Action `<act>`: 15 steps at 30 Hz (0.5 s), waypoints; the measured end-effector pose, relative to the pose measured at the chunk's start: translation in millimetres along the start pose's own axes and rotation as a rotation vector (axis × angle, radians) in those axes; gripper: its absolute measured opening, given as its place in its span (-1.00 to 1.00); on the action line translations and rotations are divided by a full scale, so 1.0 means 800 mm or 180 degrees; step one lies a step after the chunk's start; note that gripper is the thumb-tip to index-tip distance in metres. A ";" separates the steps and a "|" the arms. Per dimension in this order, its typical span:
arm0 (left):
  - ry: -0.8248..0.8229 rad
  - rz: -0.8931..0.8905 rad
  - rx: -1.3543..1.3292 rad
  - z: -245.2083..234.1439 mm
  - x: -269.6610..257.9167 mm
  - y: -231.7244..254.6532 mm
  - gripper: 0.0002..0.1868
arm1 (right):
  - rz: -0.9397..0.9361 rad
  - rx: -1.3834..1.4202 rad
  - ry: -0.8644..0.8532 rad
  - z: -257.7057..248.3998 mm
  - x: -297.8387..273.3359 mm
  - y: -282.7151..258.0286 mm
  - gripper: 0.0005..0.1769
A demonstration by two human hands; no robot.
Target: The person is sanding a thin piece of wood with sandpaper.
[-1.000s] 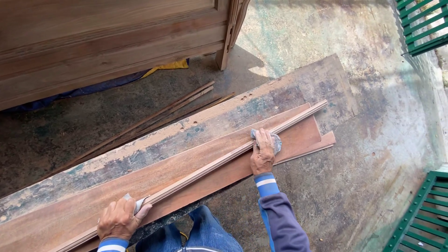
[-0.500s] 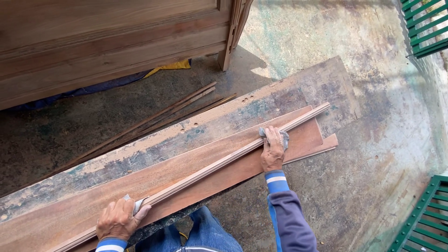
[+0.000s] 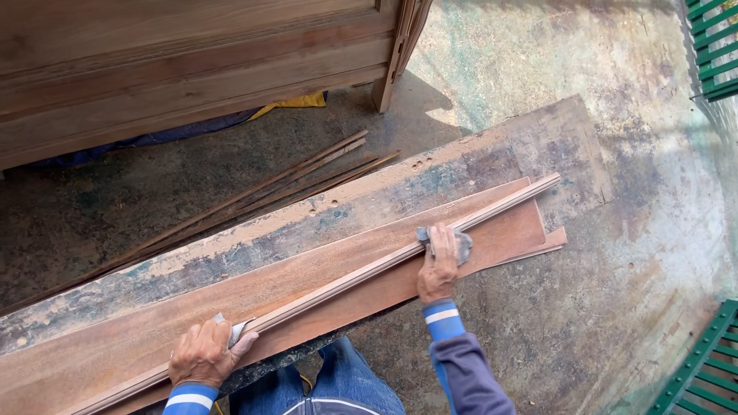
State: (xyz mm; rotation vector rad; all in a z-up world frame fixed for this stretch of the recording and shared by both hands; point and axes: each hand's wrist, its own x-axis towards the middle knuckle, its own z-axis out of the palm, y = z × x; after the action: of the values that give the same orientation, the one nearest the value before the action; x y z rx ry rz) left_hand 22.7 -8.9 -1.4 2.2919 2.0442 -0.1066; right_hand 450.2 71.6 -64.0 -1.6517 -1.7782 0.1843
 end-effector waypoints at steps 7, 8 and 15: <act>0.0192 0.0094 -0.0045 -0.008 0.002 0.001 -0.41 | -0.0877 0.0522 -0.0819 0.053 -0.075 -0.140 -0.47; 0.0190 0.0092 -0.0043 -0.008 0.002 0.002 -0.41 | -0.0877 0.0525 -0.0821 0.041 -0.059 -0.107 -0.47; 0.0387 0.0114 -0.0223 -0.015 0.002 0.006 -0.44 | -0.0043 0.0038 0.0111 0.003 -0.005 -0.030 -0.57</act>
State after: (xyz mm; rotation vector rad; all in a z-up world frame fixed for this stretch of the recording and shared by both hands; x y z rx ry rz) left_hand 27.6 -6.5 10.3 2.3453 2.0252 0.1073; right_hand 429.2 64.2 -54.7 -1.6244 -1.7587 0.1587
